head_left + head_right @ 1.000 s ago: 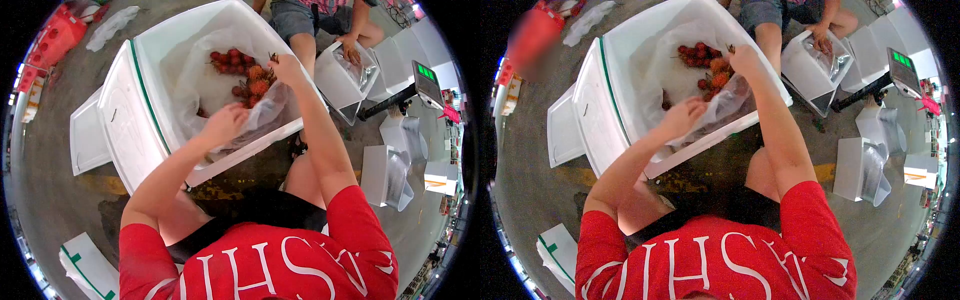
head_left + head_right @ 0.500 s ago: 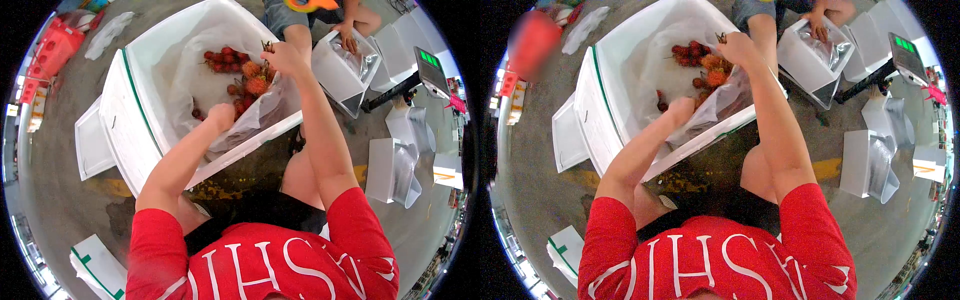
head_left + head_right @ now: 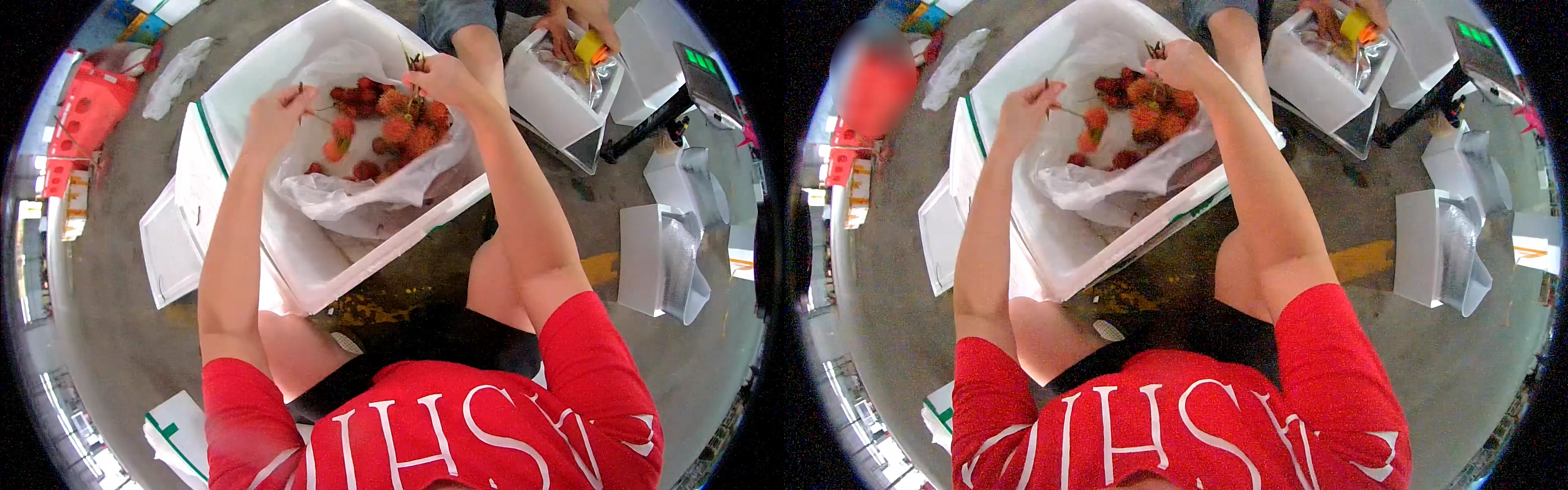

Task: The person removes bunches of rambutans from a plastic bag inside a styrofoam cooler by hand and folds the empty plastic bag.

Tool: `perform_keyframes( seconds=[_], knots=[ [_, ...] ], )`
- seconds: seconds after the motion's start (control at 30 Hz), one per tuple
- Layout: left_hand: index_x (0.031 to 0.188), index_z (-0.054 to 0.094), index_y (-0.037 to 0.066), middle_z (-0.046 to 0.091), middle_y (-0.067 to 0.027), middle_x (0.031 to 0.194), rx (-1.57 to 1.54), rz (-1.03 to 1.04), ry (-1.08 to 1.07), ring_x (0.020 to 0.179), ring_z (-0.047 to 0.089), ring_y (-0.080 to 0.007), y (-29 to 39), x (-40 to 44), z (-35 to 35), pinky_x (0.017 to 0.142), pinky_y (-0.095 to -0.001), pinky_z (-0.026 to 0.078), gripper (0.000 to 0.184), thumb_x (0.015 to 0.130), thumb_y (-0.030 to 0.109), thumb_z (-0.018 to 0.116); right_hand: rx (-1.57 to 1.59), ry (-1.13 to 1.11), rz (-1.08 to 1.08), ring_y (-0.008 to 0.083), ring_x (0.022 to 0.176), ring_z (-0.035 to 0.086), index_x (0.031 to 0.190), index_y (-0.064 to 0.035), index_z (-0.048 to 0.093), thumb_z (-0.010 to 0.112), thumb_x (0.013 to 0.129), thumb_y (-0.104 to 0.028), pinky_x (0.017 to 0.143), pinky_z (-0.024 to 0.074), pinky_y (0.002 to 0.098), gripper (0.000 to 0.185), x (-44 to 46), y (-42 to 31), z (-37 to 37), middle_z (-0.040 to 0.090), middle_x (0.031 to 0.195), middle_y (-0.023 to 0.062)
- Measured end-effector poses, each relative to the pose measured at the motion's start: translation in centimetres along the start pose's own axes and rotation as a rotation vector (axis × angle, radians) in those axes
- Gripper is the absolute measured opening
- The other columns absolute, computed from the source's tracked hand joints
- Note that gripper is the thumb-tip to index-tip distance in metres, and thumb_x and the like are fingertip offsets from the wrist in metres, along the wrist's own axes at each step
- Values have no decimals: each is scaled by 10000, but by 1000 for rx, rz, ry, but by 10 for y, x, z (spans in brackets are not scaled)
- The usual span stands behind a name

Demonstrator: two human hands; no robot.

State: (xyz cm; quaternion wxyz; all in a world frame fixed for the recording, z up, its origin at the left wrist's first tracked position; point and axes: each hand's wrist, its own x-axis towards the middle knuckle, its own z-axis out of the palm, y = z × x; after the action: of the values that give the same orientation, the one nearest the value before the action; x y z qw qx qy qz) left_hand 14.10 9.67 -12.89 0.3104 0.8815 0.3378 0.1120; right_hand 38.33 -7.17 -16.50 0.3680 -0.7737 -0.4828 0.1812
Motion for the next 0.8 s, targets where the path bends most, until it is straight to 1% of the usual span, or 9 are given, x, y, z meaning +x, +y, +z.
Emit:
perform_keyframes(
  seconds=[0.1, 0.17, 0.3, 0.37, 0.4, 0.53, 0.6, 0.67, 0.8],
  knots=[
    [974, 706, 45, 650, -31, 730, -117, 155, 74, 644, 572, -95, 12, 21, -24, 596, -251, 454, 334, 900, 359, 625, -12, 9, -24, 92, 565, 538, 802, -35, 692, 645, 849, -256, 522, 424, 261, 230, 4, 1, 2, 590, 632, 3],
    [1012, 716, 64, 661, -4, 775, -144, 215, 54, 667, 577, -77, 28, 25, -35, 582, -234, 453, 319, 922, 347, 600, 79, 52, -58, 308, 770, 672, 900, -71, 725, 654, 806, -398, 722, 513, 391, 348, 9, 4, 6, 690, 801, 158],
    [995, 710, 65, 655, -3, 755, -59, 179, -28, 653, 583, -72, 62, 25, -33, 580, -232, 447, 308, 919, 341, 597, 152, 143, -79, 266, 755, 677, 916, -64, 724, 664, 816, -396, 704, 512, 365, 351, -1, -22, -1, 694, 797, 145],
    [993, 708, 70, 655, -7, 756, -48, 167, -80, 650, 585, -71, 70, 27, -26, 578, -235, 449, 294, 915, 332, 602, 256, 82, -112, 210, 738, 671, 902, -49, 719, 671, 825, -394, 689, 510, 335, 357, -9, -40, -4, 698, 785, 125],
    [981, 704, 71, 652, -8, 748, 3, 232, -123, 652, 591, -66, 74, 27, -19, 571, -235, 447, 296, 912, 341, 604, 368, 54, -215, 152, 687, 635, 896, -40, 715, 666, 853, -360, 657, 499, 306, 326, 0, -35, 7, 686, 741, 68],
    [969, 672, 49, 658, -38, 747, -2, 259, -139, 691, 627, -95, 95, 13, -4, 625, -260, 478, 324, 884, 358, 630, 504, -102, -152, 106, 611, 547, 849, -29, 701, 675, 870, -302, 580, 446, 286, 276, -7, -41, 14, 623, 684, 8],
    [972, 662, 38, 664, -57, 753, -10, 265, -94, 713, 641, -121, 91, 12, 1, 658, -280, 493, 329, 876, 352, 637, 531, -131, -153, 112, 608, 547, 835, -28, 698, 683, 862, -315, 576, 442, 291, 289, -6, -38, 18, 623, 682, 13],
    [995, 649, 32, 673, -98, 768, 140, 404, 61, 755, 659, -184, 86, 14, 5, 716, -328, 507, 321, 857, 321, 646, 559, -165, -155, 118, 604, 548, 821, -27, 696, 690, 854, -328, 573, 439, 297, 303, -7, -40, 23, 622, 681, 18],
    [1004, 648, 29, 681, -125, 823, 85, 401, 54, 772, 661, -222, 71, 12, 12, 735, -351, 507, 306, 848, 293, 647, 415, -216, -149, 140, 595, 563, 804, -23, 700, 706, 830, -372, 578, 449, 310, 349, -15, -51, 26, 633, 655, 39]
  ],
)
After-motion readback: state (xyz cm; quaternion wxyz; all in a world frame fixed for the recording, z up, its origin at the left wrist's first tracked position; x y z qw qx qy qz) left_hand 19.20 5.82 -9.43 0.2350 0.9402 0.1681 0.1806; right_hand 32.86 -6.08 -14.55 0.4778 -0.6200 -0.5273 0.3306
